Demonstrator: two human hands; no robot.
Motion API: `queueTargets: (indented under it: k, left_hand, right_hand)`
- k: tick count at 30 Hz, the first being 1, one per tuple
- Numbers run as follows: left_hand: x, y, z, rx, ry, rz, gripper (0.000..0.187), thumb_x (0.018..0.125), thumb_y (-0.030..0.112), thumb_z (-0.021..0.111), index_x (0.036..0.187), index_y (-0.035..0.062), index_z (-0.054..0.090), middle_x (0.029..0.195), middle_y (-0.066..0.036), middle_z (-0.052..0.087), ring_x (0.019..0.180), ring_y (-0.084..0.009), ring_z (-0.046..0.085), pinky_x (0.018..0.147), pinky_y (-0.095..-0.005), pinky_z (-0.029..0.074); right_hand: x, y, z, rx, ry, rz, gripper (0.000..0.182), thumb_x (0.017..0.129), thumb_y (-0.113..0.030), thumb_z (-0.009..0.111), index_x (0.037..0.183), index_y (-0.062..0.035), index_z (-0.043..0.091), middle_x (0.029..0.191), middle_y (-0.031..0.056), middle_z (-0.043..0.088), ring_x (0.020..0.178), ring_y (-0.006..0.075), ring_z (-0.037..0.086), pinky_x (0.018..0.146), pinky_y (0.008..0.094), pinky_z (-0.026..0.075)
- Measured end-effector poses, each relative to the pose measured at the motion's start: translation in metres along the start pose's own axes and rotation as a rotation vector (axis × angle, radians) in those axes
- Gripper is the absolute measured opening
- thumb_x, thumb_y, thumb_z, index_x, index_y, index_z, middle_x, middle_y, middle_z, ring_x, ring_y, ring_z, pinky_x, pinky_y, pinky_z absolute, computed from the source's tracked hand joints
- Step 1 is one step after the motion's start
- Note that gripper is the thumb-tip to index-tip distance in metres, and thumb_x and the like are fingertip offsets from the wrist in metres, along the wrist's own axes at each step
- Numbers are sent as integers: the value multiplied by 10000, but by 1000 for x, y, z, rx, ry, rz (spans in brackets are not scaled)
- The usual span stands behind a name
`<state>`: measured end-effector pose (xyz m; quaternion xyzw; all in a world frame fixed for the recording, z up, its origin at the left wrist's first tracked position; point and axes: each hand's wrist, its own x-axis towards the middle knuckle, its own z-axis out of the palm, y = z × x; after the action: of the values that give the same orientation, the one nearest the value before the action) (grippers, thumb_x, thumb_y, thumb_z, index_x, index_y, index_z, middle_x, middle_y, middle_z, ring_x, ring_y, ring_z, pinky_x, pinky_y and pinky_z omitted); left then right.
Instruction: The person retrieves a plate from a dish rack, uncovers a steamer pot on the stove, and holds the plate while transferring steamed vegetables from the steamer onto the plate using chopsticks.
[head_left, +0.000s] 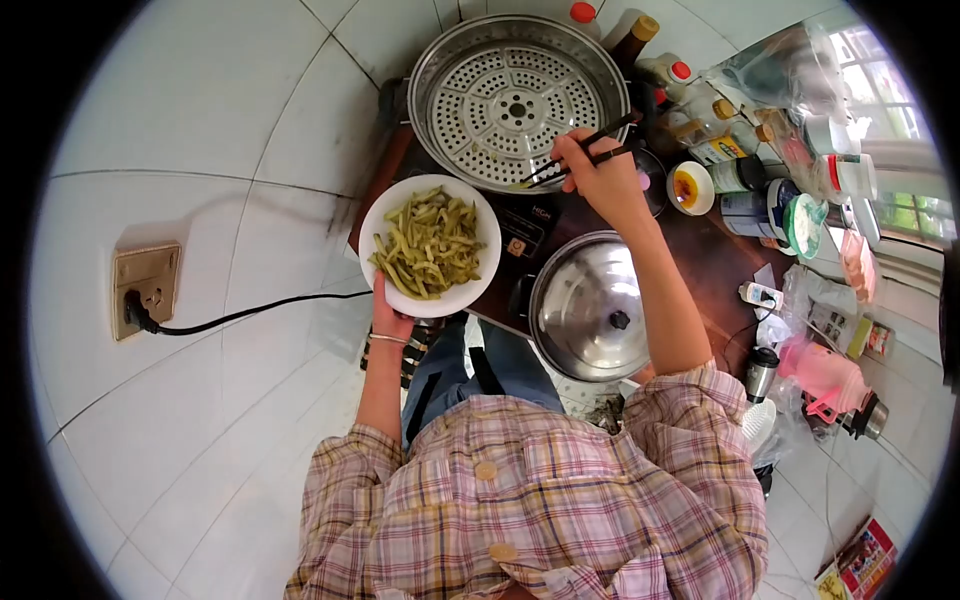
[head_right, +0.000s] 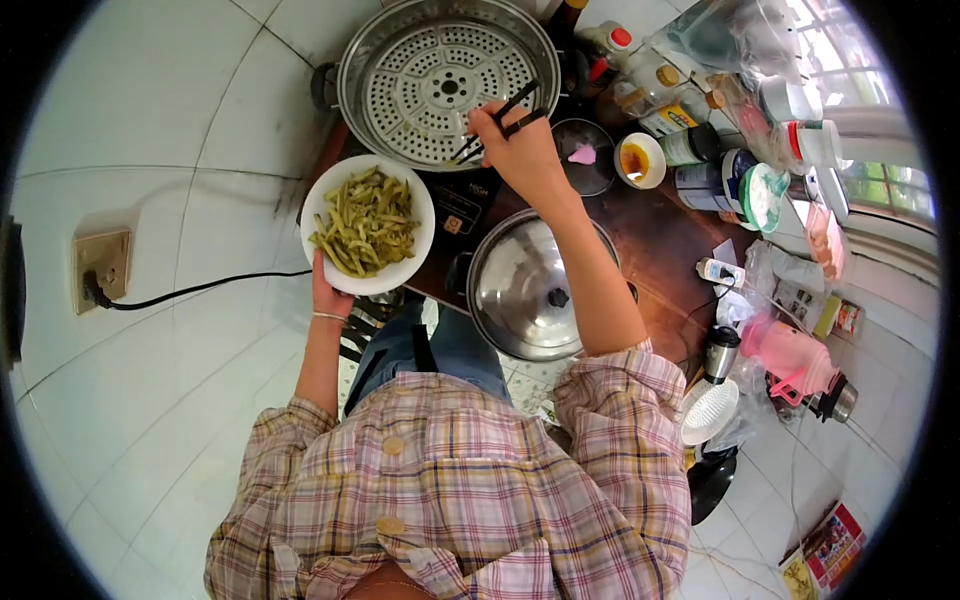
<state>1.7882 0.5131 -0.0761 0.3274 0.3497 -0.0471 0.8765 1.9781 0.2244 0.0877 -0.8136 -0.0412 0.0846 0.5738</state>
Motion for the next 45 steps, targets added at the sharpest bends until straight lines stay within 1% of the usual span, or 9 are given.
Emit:
queueTargets:
  k: [9, 11, 15, 19, 23, 26, 31, 36, 45]
  left_hand:
    - [5, 6, -2, -35, -92, -5, 537, 928, 424, 436, 1328, 72, 370, 1257, -71, 508, 1116, -196, 525, 875, -334, 477]
    - [14, 2, -16, -12, -15, -8, 500, 923, 365, 473, 1326, 84, 376, 1302, -109, 468, 1182, -263, 472, 967, -424, 424]
    - [26, -5, -30, -6, -26, -10, 452, 903, 367, 513, 1255, 92, 447, 1184, -66, 560, 1015, -187, 585, 750, -310, 521]
    - [10, 5, -19, 20, -68, -47, 469, 917, 379, 485, 1284, 95, 419, 1215, -73, 538, 1064, -199, 559, 796, -318, 507]
    - [-12, 13, -10, 4, -204, -77, 500, 938, 394, 435, 1333, 98, 359, 1283, -82, 483, 1156, -213, 496, 916, -346, 453]
    - [-45, 27, 16, 59, -289, -104, 519, 942, 410, 417, 1349, 98, 336, 1309, -78, 460, 1187, -214, 468, 971, -366, 412]
    - [-77, -1, 63, 139, -449, -153, 529, 939, 427, 420, 1346, 99, 345, 1307, -59, 466, 1174, -203, 481, 960, -351, 425]
    - [-109, -56, 121, 225, -486, -288, 485, 946, 397, 422, 1327, 100, 379, 1277, -45, 489, 1140, -175, 502, 935, -334, 444]
    - [-154, -237, 238, 217, -580, -384, 489, 943, 392, 430, 1321, 86, 378, 1267, -32, 492, 1121, -167, 505, 905, -307, 441]
  right_hand:
    - [-24, -4, -1, 368, 283, -49, 278, 917, -211, 524, 824, 38, 602, 690, 89, 605, 497, 130, 579, 428, 210, 404]
    - [-48, -32, 10, 448, 339, -98, 291, 924, -228, 519, 828, 35, 596, 721, 92, 610, 532, 127, 589, 446, 210, 412]
    - [-90, -60, 62, 325, 71, -56, 232, 924, -204, 525, 864, 2, 612, 760, 44, 615, 557, 81, 566, 453, 185, 390]
    - [-116, -52, 91, 232, 121, 34, 175, 907, -165, 545, 908, -1, 605, 712, 17, 582, 548, 60, 529, 464, 182, 387]
    - [-158, -34, 125, 141, 281, -118, 68, 864, -53, 584, 887, 4, 612, 836, 36, 612, 607, 76, 555, 491, 187, 424]
    - [-184, -51, 136, 52, 332, -179, 66, 845, -29, 593, 874, 22, 624, 809, 88, 622, 661, 160, 584, 556, 230, 451]
    - [-227, -61, 97, -43, 437, -280, 61, 831, -7, 592, 852, 43, 621, 784, 122, 623, 689, 217, 592, 612, 267, 461]
    - [-288, -68, 9, 57, 692, -143, 106, 871, -42, 559, 880, 26, 639, 766, 66, 597, 598, 79, 535, 569, 201, 426]
    - [-393, -9, -122, 228, 657, -122, 122, 878, -62, 553, 902, 28, 632, 819, 70, 608, 599, 75, 541, 522, 202, 429]
